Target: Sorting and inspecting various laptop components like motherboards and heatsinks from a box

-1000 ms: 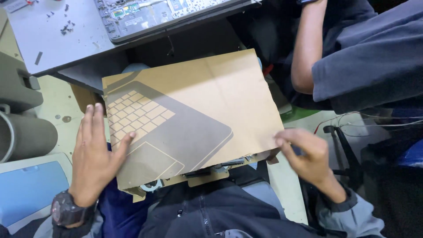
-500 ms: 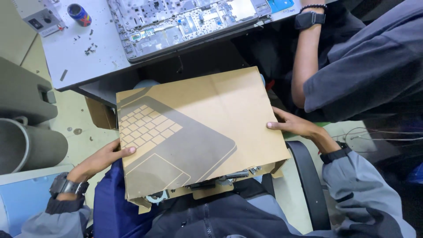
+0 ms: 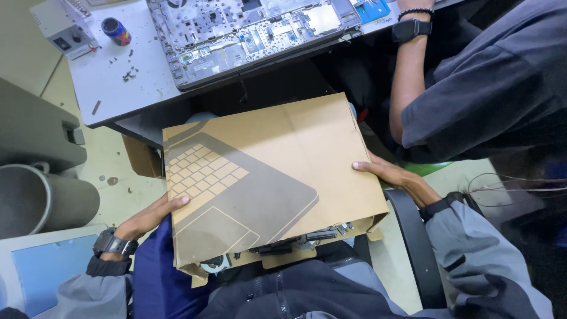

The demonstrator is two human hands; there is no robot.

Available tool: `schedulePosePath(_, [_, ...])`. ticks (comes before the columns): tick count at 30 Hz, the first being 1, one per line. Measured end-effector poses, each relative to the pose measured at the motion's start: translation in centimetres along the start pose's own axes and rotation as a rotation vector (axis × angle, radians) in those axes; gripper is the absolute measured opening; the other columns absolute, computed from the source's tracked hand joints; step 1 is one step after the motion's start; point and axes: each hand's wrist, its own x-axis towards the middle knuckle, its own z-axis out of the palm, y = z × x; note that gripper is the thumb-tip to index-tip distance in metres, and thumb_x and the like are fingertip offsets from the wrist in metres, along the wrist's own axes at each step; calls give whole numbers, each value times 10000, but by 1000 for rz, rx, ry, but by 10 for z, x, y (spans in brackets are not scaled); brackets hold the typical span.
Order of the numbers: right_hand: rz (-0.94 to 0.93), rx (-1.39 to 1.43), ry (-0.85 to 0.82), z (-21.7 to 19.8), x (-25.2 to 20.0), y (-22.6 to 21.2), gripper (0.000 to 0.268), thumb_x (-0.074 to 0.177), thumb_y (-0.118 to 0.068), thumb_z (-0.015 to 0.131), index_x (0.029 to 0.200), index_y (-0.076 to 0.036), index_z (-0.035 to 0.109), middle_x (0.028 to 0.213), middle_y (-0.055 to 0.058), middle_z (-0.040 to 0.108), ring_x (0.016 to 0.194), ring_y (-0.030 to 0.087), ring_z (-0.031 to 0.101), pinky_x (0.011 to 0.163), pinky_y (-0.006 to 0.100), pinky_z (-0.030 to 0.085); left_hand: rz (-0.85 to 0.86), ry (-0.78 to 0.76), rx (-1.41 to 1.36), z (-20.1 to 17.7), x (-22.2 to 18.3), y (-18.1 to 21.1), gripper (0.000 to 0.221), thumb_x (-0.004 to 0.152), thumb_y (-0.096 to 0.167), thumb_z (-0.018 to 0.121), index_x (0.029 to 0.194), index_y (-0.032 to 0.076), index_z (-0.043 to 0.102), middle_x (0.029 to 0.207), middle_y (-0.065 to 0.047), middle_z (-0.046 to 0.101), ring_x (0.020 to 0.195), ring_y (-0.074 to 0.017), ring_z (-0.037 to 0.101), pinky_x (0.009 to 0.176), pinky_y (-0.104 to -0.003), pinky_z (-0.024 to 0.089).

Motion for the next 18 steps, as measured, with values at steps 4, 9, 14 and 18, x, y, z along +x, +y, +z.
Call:
schedulePosePath(4, [39, 108, 143, 31, -34, -53, 861, 820, -473, 681, 1612, -270, 411, 959, 285, 588, 873, 332, 591, 750, 466, 506, 30, 55, -17, 0, -13, 22, 836, 926, 489, 576, 1618, 96, 320, 1672, -250, 245, 1534, -434, 249, 1245, -623, 205])
schedulePosePath(9, [120, 275, 277, 12, -35, -28, 897, 804, -511, 721, 1599, -210, 435, 1169, 339, 631, 943, 344, 587, 867, 520, 472, -44, 171, -102, 0, -44, 48, 818, 916, 548, 524, 1609, 135, 389, 1629, -182, 389, 1460, -368, 407, 1230, -592, 248])
schedulePosePath(14, [158, 358, 326, 14, -71, -23, 790, 833, -430, 651, 1570, -194, 495, 1126, 293, 614, 938, 372, 559, 931, 532, 442, -146, 154, -136, 11, -73, 70, 783, 925, 525, 506, 1578, 97, 457, 1606, -195, 452, 1393, -386, 524, 1211, -596, 325])
schedulePosePath(18, [242, 443, 229, 15, -105, -17, 580, 916, -447, 577, 1273, 6, 641, 977, 220, 745, 703, 300, 677, 585, 370, 544, -301, 108, -217, 12, -71, 41, 723, 933, 479, 346, 1530, 114, 529, 1487, -95, 640, 1233, -287, 631, 1083, -444, 462])
